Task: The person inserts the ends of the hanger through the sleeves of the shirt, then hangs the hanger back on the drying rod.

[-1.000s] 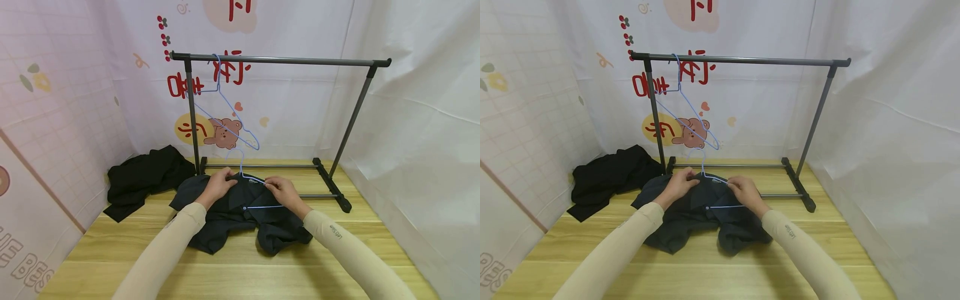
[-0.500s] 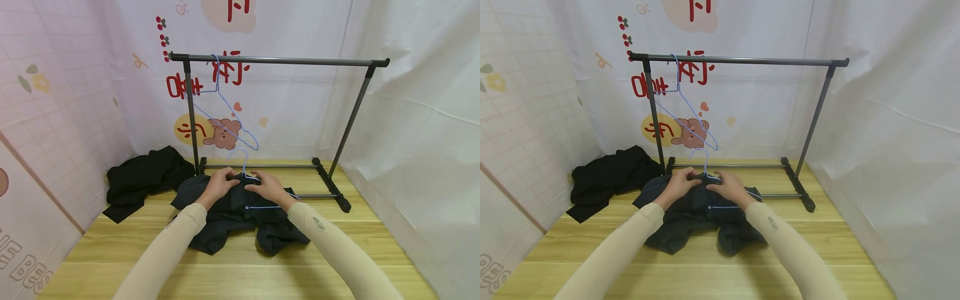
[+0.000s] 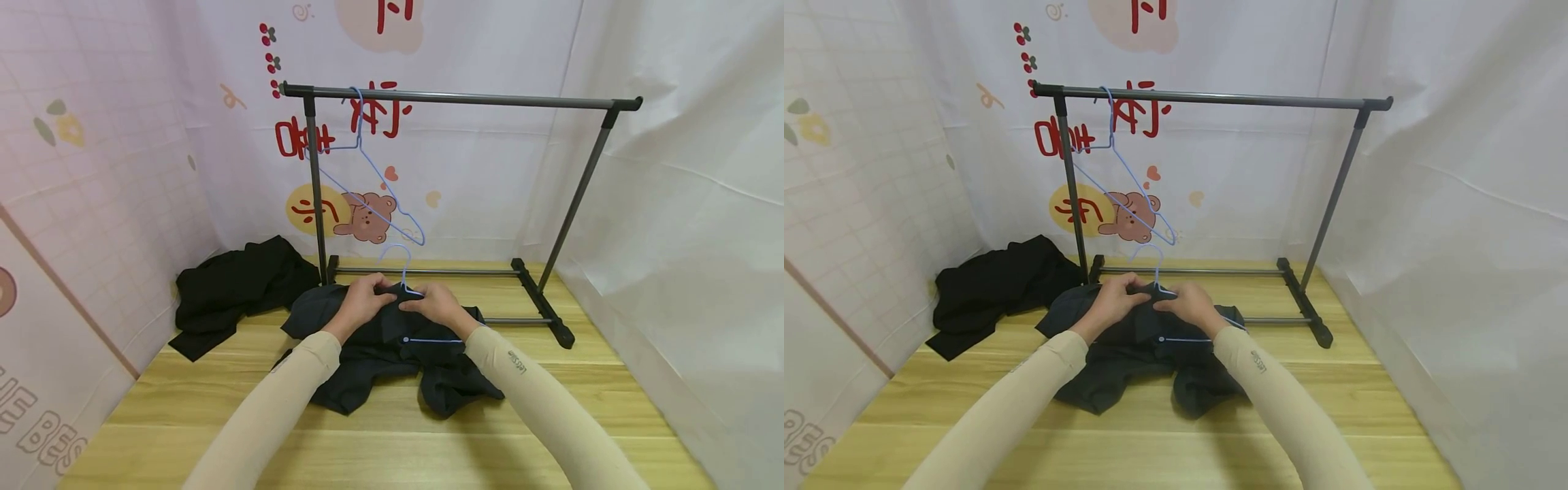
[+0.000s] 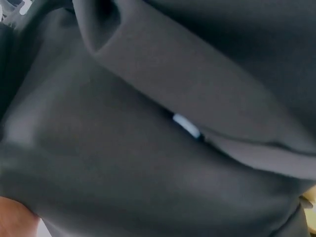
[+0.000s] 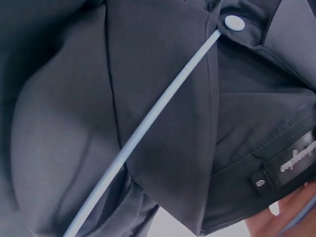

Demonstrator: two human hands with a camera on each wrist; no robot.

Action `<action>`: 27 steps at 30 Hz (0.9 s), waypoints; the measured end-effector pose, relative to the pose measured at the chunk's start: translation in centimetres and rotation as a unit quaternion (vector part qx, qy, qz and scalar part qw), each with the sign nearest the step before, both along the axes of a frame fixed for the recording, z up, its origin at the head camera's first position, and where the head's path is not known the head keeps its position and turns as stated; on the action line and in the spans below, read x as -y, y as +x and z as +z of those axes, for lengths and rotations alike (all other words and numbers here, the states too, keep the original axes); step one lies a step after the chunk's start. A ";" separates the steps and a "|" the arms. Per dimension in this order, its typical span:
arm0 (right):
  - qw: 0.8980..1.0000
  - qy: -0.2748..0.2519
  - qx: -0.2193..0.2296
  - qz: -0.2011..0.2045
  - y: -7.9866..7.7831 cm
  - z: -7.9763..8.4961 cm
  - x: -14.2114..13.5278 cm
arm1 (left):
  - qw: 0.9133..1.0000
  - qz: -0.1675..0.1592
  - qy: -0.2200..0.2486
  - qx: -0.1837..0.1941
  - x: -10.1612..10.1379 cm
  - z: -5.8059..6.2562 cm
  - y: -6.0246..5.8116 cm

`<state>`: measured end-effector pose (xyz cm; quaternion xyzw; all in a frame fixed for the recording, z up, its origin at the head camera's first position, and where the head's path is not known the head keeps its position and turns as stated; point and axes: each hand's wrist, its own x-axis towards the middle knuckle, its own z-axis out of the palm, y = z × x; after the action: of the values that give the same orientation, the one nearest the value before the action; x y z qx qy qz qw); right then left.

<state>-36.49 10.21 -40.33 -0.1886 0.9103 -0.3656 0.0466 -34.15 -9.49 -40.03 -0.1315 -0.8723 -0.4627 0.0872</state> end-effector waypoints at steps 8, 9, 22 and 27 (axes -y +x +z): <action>0.999 -0.011 0.007 0.036 -0.4 0.2 -1.8 | 0.993 -0.052 -0.087 0.054 2.0 0.4 -0.4; 0.999 -0.017 0.014 0.037 -0.5 0.3 -2.2 | 0.991 -0.054 -0.105 0.058 2.6 0.4 -0.5; 0.997 -0.059 0.046 0.000 -2.1 0.7 -7.5 | 0.980 -0.016 -0.128 0.151 11.6 1.2 -0.8; 0.996 -0.058 0.054 -0.031 -2.6 0.9 -9.2 | 0.983 0.000 -0.112 0.146 13.3 0.8 -0.5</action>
<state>-39.06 19.37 -39.41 -0.1428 0.8888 -0.4292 0.0736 -34.62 -22.75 -39.26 -0.0713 -0.9219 -0.3766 -0.0559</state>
